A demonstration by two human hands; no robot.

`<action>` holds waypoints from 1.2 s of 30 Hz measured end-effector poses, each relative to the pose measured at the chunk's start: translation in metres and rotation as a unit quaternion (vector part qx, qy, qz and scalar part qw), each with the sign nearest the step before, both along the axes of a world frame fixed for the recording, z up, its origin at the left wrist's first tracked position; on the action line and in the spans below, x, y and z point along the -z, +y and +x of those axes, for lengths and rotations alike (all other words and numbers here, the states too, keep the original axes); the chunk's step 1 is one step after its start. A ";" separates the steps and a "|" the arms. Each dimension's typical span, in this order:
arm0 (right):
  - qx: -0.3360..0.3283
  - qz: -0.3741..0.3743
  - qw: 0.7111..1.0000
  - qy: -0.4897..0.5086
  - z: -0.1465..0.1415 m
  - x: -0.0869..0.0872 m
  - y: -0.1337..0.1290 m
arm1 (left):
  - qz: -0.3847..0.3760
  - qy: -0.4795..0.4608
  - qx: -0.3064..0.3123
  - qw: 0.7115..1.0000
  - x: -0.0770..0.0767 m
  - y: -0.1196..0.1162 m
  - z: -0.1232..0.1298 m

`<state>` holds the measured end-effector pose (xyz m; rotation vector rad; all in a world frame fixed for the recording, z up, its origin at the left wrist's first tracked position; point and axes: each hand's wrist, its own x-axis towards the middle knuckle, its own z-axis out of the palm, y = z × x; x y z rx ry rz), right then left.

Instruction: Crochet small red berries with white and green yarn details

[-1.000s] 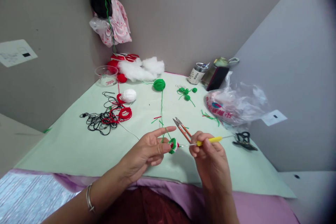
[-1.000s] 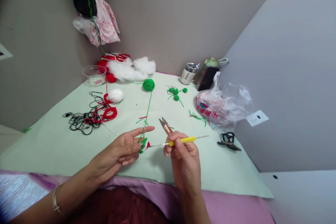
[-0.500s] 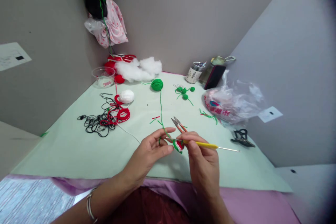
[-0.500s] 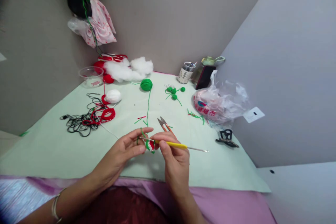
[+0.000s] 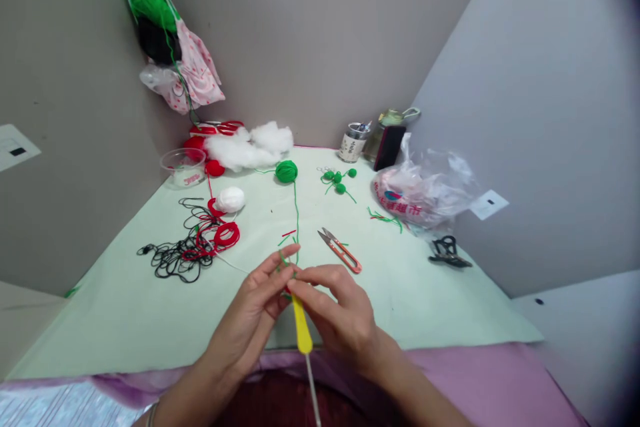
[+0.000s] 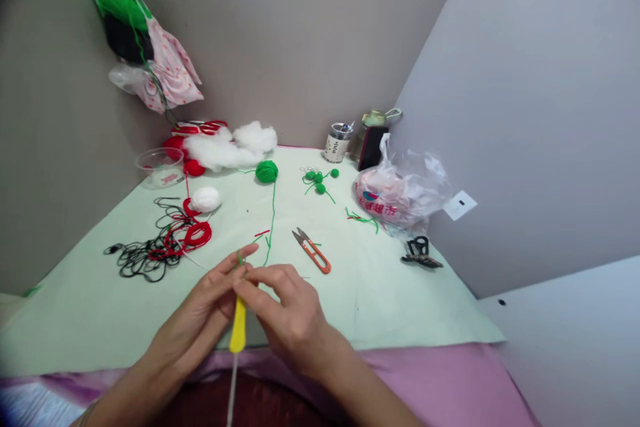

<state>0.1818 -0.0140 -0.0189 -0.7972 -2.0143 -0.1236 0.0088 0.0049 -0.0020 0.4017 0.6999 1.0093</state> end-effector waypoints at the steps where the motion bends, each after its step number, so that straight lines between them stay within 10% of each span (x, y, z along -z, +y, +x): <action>1: 0.002 -0.009 1.000 -0.027 0.008 -0.002 0.006 | 0.002 0.004 -0.012 1.000 -0.003 0.003 -0.007; 4: 0.157 -0.137 0.966 -0.155 0.035 -0.006 0.030 | 0.004 0.016 -0.054 0.998 -0.013 0.010 -0.032; 6: 0.274 -0.280 0.879 -0.272 0.049 -0.004 0.047 | 0.003 0.000 -0.081 0.997 -0.018 0.012 -0.047; 9: 0.278 -0.332 0.847 -0.307 0.059 0.002 0.068 | -0.004 -0.034 -0.112 0.993 -0.023 0.013 -0.060; 24: 0.022 -0.291 0.909 -0.296 0.006 -0.044 0.064 | -0.005 -0.048 -0.121 0.992 -0.029 0.015 -0.050; 36: 0.072 -0.252 0.894 -0.364 -0.014 -0.034 0.074 | -0.014 -0.049 -0.117 0.992 -0.036 0.013 -0.048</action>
